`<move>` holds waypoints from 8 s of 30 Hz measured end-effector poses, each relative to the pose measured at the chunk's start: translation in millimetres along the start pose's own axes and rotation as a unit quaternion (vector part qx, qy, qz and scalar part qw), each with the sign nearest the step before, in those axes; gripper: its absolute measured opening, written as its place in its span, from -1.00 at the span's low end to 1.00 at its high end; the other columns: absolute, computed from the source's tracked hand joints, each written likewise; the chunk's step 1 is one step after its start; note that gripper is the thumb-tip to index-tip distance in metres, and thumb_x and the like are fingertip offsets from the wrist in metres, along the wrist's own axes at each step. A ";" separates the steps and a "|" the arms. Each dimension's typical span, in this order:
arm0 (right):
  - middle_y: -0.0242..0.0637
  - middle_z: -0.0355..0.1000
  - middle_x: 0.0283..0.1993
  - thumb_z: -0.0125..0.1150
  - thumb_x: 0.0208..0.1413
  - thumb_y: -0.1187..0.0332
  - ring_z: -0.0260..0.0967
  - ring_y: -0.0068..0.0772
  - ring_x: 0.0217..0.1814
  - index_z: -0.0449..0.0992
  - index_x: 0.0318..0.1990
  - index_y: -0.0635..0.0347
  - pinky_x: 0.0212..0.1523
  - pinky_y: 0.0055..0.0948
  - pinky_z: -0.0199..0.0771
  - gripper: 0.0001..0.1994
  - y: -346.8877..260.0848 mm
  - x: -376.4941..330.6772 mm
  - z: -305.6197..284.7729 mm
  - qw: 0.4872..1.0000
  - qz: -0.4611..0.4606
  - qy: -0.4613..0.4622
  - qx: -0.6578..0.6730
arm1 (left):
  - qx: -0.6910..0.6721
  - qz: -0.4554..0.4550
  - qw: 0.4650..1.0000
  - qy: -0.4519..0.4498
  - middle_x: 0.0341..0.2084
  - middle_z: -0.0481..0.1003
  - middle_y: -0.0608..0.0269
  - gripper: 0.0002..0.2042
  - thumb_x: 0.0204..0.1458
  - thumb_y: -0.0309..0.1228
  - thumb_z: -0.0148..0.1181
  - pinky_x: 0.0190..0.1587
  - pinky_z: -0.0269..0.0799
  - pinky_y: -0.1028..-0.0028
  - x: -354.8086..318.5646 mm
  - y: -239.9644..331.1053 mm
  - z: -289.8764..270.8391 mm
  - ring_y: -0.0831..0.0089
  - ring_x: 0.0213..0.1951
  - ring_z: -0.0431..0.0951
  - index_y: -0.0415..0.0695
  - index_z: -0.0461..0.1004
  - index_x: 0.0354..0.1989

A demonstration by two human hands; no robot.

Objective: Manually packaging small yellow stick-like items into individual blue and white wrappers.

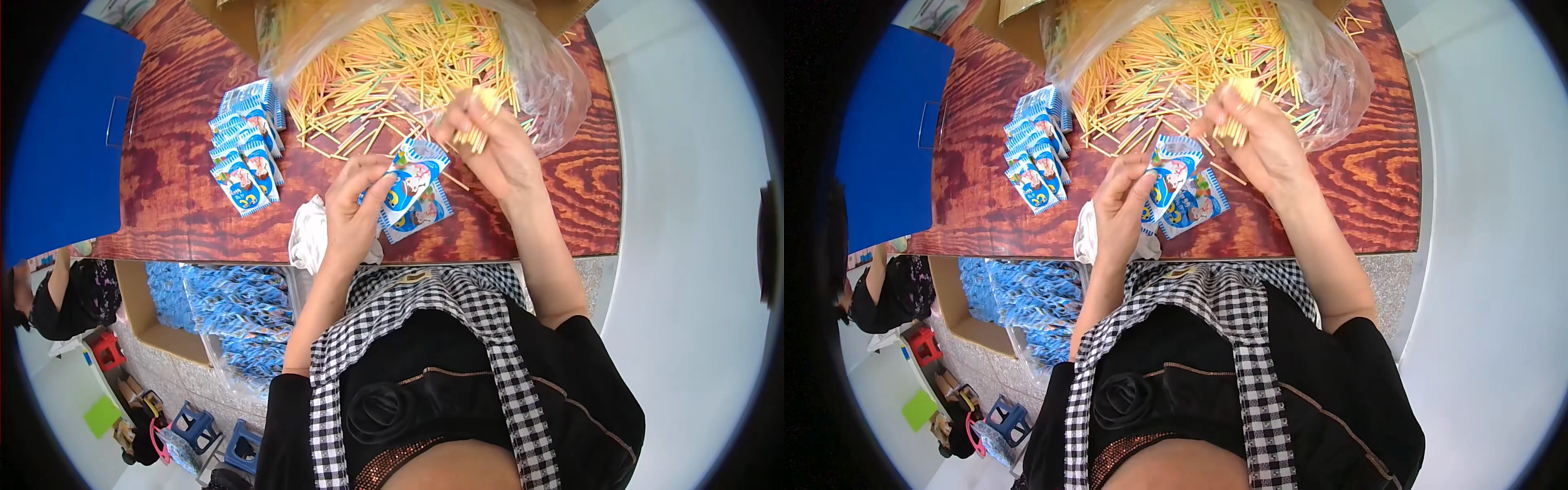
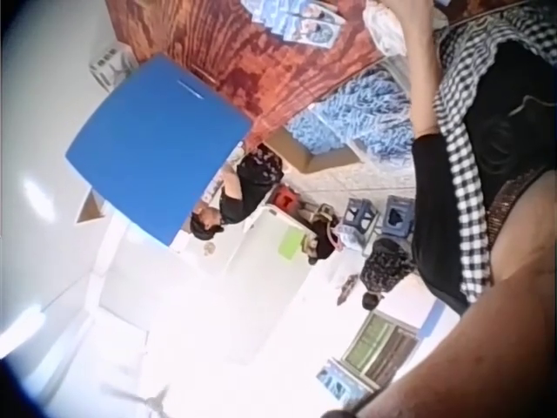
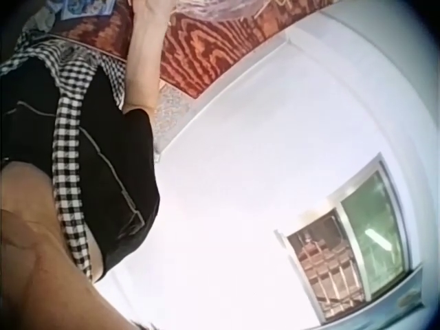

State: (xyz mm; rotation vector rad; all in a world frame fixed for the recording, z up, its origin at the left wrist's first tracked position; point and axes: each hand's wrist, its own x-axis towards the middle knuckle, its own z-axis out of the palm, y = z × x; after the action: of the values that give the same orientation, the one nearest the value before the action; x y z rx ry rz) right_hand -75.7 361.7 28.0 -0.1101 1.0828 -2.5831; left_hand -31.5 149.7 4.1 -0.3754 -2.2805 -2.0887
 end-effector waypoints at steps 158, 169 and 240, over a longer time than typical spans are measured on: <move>-0.09 0.35 -0.08 0.05 -0.23 0.65 0.27 -0.03 0.04 0.48 -0.22 0.38 0.03 -0.22 0.33 -0.70 -61.9 43.9 -88.6 0.436 -0.255 0.027 -0.863 | -0.064 -0.119 0.986 0.099 -0.39 0.39 0.33 -0.91 0.11 -0.58 0.08 -0.29 0.28 0.67 -25.5 6.1 10.7 0.67 -0.35 0.37 -0.37 0.46 -0.30; -0.15 0.36 -0.14 0.01 -0.15 0.54 0.29 -0.12 -0.03 0.45 -0.22 0.34 -0.02 -0.25 0.33 -0.74 -66.1 67.7 -87.9 0.328 -0.267 0.087 -0.902 | -0.120 -0.147 0.979 0.077 -0.39 0.40 0.35 -0.92 0.11 -0.59 0.07 -0.30 0.26 0.68 -20.8 -2.1 4.8 0.68 -0.35 0.36 -0.36 0.46 -0.32; -0.22 0.46 -0.17 -0.03 0.20 0.54 0.43 -0.41 -0.12 0.42 -0.21 0.28 0.01 -0.43 0.39 -0.90 45.0 7.0 12.4 0.886 -0.226 0.034 -0.403 | -0.726 -0.244 0.643 -0.006 0.10 0.31 -0.02 -0.70 0.20 -0.38 -0.13 0.32 0.10 0.10 24.3 -18.3 26.6 0.09 0.22 0.24 -0.29 0.31 0.02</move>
State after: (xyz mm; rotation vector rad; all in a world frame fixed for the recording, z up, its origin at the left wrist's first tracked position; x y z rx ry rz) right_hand -67.3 321.6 4.6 -0.5236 2.3259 -2.2968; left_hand -54.8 178.4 -12.0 0.3269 -0.0480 -3.6260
